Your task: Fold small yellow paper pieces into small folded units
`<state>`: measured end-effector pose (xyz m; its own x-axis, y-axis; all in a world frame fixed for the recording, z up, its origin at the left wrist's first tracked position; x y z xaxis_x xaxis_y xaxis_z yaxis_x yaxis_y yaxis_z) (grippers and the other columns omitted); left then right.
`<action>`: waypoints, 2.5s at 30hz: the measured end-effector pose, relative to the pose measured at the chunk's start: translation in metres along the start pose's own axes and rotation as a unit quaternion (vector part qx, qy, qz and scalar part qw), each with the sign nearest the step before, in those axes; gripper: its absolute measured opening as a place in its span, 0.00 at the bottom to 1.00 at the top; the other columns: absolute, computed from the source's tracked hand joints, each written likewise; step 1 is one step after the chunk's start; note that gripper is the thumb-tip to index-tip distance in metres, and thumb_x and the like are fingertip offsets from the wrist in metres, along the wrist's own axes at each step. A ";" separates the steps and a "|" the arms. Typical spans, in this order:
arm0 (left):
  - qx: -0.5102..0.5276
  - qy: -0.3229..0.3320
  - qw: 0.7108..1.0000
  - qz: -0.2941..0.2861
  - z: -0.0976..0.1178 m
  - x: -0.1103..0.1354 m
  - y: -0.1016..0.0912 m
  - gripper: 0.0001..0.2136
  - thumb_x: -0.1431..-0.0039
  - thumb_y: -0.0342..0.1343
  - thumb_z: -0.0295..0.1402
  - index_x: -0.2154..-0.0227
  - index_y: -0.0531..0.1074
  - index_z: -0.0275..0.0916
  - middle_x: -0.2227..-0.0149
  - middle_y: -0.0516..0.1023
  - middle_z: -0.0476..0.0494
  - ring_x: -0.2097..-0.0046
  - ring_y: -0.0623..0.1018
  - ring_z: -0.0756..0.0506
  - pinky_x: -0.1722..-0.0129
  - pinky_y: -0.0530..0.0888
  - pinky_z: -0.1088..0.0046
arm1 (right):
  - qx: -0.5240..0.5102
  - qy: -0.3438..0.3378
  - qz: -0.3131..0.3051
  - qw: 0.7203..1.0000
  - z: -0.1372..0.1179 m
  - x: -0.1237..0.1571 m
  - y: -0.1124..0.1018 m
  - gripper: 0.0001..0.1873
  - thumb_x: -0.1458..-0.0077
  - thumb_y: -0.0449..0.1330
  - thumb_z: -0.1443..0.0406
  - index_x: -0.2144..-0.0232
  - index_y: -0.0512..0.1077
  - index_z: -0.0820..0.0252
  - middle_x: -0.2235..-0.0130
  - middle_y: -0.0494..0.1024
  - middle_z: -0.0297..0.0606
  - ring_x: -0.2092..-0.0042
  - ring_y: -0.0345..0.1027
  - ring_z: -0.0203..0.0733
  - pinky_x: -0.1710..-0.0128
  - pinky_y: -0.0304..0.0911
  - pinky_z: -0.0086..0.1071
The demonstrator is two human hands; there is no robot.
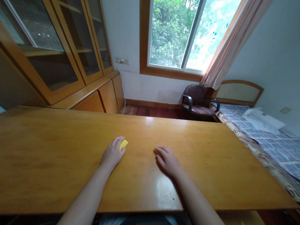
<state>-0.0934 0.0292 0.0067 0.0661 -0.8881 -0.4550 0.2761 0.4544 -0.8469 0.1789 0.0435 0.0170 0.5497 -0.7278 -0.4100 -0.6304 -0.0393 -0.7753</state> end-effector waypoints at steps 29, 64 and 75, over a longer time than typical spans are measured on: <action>0.422 -0.147 0.894 -0.042 0.003 0.001 0.015 0.22 0.46 0.59 0.39 0.49 0.67 0.39 0.48 0.74 0.39 0.51 0.78 0.42 0.47 0.72 0.60 | -0.017 0.011 -0.003 1.000 0.000 0.000 -0.002 0.18 0.40 0.56 0.68 0.48 0.71 0.56 0.51 0.75 0.42 0.50 0.67 0.46 0.47 0.62 0.41; 0.602 -0.094 0.756 -0.238 0.078 -0.041 0.071 0.46 0.51 0.64 0.32 0.34 0.42 0.51 0.39 0.62 0.33 0.56 0.79 0.45 0.58 0.75 0.67 | -0.278 0.184 0.026 0.943 0.055 -0.059 0.028 0.14 0.48 0.63 0.57 0.64 0.78 0.62 0.69 0.76 0.36 0.68 0.67 0.38 0.67 0.63 0.31; 0.632 -0.080 0.734 -0.235 0.081 -0.035 0.065 0.46 0.51 0.65 0.29 0.34 0.43 0.56 0.36 0.58 0.33 0.58 0.79 0.47 0.58 0.75 0.67 | -0.287 0.182 0.036 0.940 0.046 -0.049 0.029 0.14 0.49 0.64 0.56 0.72 0.75 0.62 0.72 0.73 0.34 0.70 0.65 0.38 0.69 0.59 0.30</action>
<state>0.0001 0.0839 -0.0102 -0.2369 -0.9689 -0.0707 0.9670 -0.2422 0.0788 0.1596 0.1093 -0.0074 0.3372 -0.9242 -0.1794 -0.9077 -0.2687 -0.3222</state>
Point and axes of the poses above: each hand's wrist, its own x-axis away from the middle knuckle, its own y-axis out of the palm, z = x × y, the point moved 7 cm from there along -x, towards the middle knuckle
